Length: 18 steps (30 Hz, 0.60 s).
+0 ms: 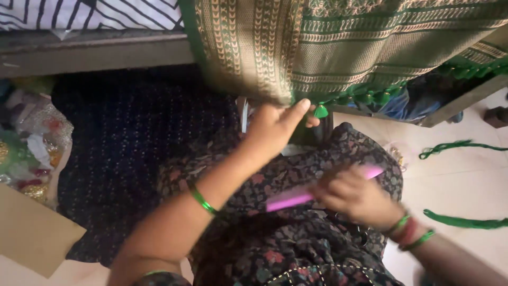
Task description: Attaching decorative green tassels and tying knots on the edge of a green and gold sari.
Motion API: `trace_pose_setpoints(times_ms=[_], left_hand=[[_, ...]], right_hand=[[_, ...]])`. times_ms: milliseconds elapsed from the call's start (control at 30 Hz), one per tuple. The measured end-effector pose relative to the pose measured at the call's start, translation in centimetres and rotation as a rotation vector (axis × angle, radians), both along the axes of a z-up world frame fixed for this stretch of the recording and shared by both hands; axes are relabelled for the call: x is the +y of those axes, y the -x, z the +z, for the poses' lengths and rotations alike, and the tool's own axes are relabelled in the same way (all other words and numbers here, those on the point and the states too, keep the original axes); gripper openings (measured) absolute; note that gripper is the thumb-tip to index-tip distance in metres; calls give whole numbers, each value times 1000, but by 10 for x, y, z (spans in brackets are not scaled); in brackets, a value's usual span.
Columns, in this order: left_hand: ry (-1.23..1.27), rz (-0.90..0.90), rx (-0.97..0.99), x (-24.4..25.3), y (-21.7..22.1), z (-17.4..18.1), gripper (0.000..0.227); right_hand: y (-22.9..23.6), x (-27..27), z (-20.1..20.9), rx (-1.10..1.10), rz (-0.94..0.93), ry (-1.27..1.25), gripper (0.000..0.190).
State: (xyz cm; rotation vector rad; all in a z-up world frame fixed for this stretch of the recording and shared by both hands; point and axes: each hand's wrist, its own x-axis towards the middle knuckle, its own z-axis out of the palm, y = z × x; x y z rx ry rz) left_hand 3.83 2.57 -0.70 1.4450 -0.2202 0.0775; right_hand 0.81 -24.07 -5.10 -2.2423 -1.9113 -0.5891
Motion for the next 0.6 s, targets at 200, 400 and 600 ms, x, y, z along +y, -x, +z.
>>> trace_pose_setpoints(times_ms=[200, 400, 600], left_hand=[[-68, 251, -35, -27, 36, -18, 23], [-20, 235, -94, -31, 49, -20, 21], [-368, 427, -357, 2, 45, -6, 25]], right_hand=[[1, 51, 20, 594, -198, -457, 44], [-55, 83, 41, 2025, 119, -1002, 29], [-50, 108, 44, 1708, -331, -1088, 23]])
